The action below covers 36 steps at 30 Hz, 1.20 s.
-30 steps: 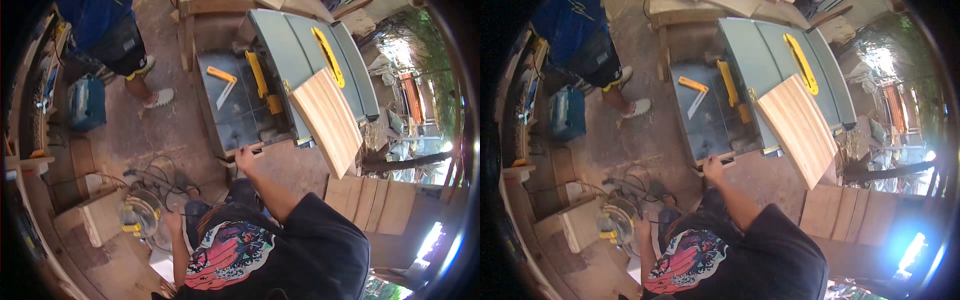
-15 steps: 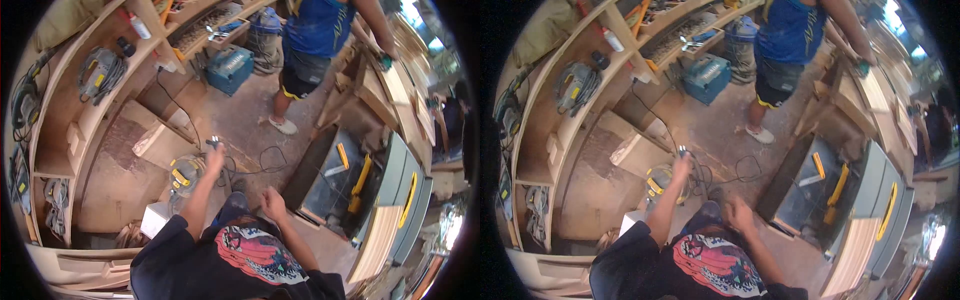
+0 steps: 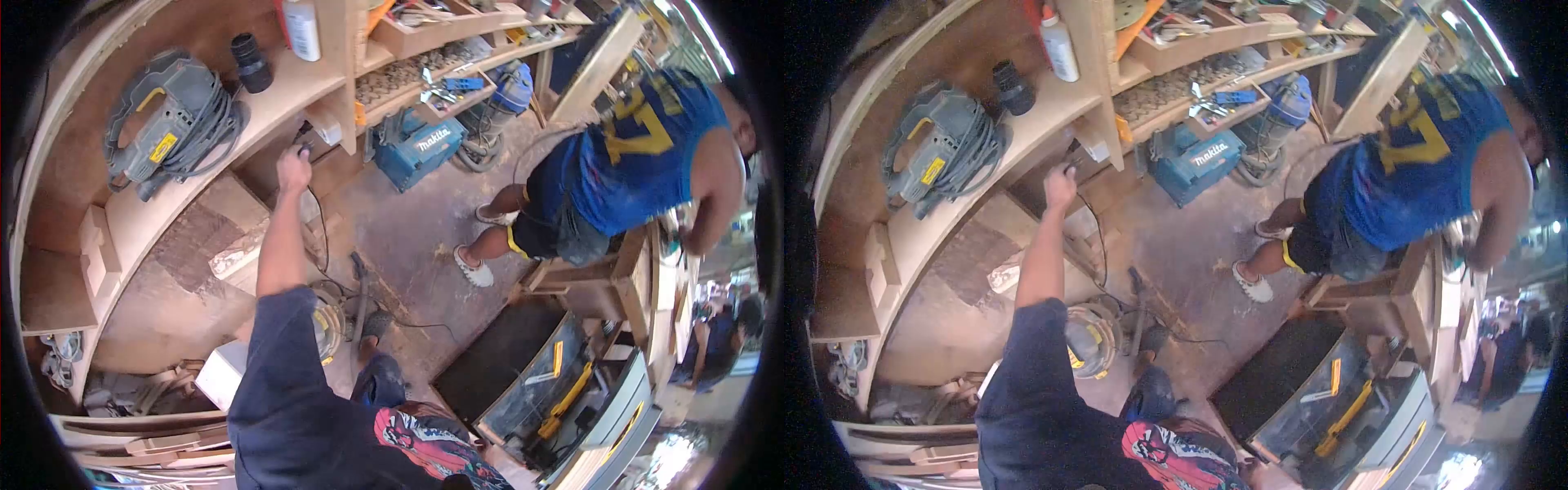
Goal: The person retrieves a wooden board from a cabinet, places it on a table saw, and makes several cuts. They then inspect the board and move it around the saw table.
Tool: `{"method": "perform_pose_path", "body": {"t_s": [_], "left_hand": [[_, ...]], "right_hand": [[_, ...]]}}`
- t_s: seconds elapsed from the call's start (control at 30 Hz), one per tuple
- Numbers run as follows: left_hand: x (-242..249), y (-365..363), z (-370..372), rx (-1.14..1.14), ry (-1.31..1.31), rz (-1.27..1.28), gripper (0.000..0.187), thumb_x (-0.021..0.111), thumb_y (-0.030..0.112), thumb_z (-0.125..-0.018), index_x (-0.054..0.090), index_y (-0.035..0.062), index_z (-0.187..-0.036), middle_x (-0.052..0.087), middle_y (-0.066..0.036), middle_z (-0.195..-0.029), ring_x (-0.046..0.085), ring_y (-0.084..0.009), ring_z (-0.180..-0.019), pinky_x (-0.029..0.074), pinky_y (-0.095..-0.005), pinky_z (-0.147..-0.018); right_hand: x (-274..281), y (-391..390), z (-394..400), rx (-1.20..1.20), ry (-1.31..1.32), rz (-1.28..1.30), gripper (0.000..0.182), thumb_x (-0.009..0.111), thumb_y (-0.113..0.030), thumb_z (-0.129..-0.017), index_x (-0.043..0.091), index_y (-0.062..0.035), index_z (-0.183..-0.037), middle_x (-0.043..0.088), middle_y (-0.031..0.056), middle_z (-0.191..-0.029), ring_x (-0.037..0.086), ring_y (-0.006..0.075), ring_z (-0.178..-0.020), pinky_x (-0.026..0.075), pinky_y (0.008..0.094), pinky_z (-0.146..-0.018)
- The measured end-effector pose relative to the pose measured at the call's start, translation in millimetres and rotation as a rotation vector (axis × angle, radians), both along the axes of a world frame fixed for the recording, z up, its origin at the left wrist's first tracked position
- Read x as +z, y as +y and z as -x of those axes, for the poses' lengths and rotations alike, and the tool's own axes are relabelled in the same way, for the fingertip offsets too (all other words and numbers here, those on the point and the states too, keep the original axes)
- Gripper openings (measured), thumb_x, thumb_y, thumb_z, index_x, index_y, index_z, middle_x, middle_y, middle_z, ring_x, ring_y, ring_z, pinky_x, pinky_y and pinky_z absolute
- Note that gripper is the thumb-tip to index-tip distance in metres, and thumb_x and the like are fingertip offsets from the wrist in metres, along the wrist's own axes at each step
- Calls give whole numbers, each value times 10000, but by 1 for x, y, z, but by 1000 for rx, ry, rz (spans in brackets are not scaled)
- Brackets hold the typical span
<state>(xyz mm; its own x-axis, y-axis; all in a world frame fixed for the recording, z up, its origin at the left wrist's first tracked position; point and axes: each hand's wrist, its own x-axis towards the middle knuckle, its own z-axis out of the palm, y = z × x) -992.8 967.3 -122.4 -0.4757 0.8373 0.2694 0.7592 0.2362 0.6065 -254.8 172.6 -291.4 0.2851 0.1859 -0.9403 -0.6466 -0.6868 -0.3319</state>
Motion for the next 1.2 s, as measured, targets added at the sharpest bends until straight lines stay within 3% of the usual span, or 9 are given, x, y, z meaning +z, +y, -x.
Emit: {"method": "perform_pose_path", "body": {"t_s": [0.13, 0.3, 0.4, 0.77, 0.97, 1.03, 1.13, 1.17, 1.2], "left_hand": [[-20, 37, 1, 52, -92, 5, 250, 609, 161, -936, 696, 37, -1134, 676, -254, -1117, 626, -427, -1092, 491, -503, -949], [-13, 33, 0, 48, -258, 6, 272, 592, 198, -938, 702, 71, -1151, 662, -207, -1213, 628, -399, -1119, 501, -467, -977], [-56, 46, 2, 29, -209, -118, 311, 572, 220, -958, 675, 96, -1224, 662, -191, -1232, 607, -418, -1149, 488, -486, -998], [-24, 53, -7, 11, -190, -236, 333, 583, 274, -953, 690, 48, -1174, 654, -249, -1209, 596, -451, -1147, 471, -508, -995], [-7, 58, -23, 96, -223, 22, 362, 558, 348, -955, 704, 76, -1144, 670, -260, -1152, 632, -446, -1087, 501, -549, -936], [7, 54, -19, 34, -228, 105, 353, 556, 314, -940, 694, 69, -1152, 667, -256, -1164, 643, -441, -1070, 512, -535, -935], [-23, 58, -20, 74, 69, 266, 291, 708, 218, -766, 739, 41, -994, 719, -235, -994, 703, -391, -967, 561, -494, -855], [-21, 60, -26, 79, 127, 250, 283, 725, 259, -770, 739, 38, -946, 736, -199, -912, 725, -358, -880, 576, -464, -789], [-13, 59, -23, 27, -103, 220, 286, 726, 279, -795, 735, 29, -934, 738, -180, -863, 726, -353, -800, 579, -452, -735]], "right_hand": [[133, 81, 45, 990, -689, 42, 268, 742, -198, -875, 659, 12, -1019, 689, 87, -862, 654, 172, -776, 551, 345, -718], [176, 136, 29, 1132, -780, 128, 239, 789, -191, -838, 683, 4, -928, 722, 84, -793, 671, 129, -749, 546, 321, -699], [163, 149, -15, 1081, -698, -200, 240, 791, -182, -857, 688, 13, -952, 731, 96, -815, 666, 130, -728, 536, 302, -664], [223, 270, 8, 1254, -799, 62, 272, 718, -188, -876, 679, 35, -1026, 729, 107, -856, 693, 167, -741, 562, 317, -671], [211, 272, 12, 1140, -675, 122, 353, 747, -245, -828, 694, 17, -1058, 736, 125, -891, 709, 209, -822, 567, 348, -743], [228, 281, 31, 1297, -896, 132, 341, 740, -245, -845, 700, 10, -1067, 743, 118, -901, 713, 223, -803, 569, 361, -730], [223, 271, 35, 1127, -692, 314, 323, 710, -390, -872, 721, -68, -899, 739, 93, -810, 713, 264, -724, 565, 439, -701], [233, 270, 53, 1385, -946, 81, 322, 683, -391, -873, 744, -82, -939, 741, 126, -839, 725, 276, -787, 564, 446, -758], [241, 280, 58, 1475, -789, 179, 355, 666, -394, -878, 736, -50, -934, 727, 189, -889, 730, 306, -830, 557, 462, -763]]}}
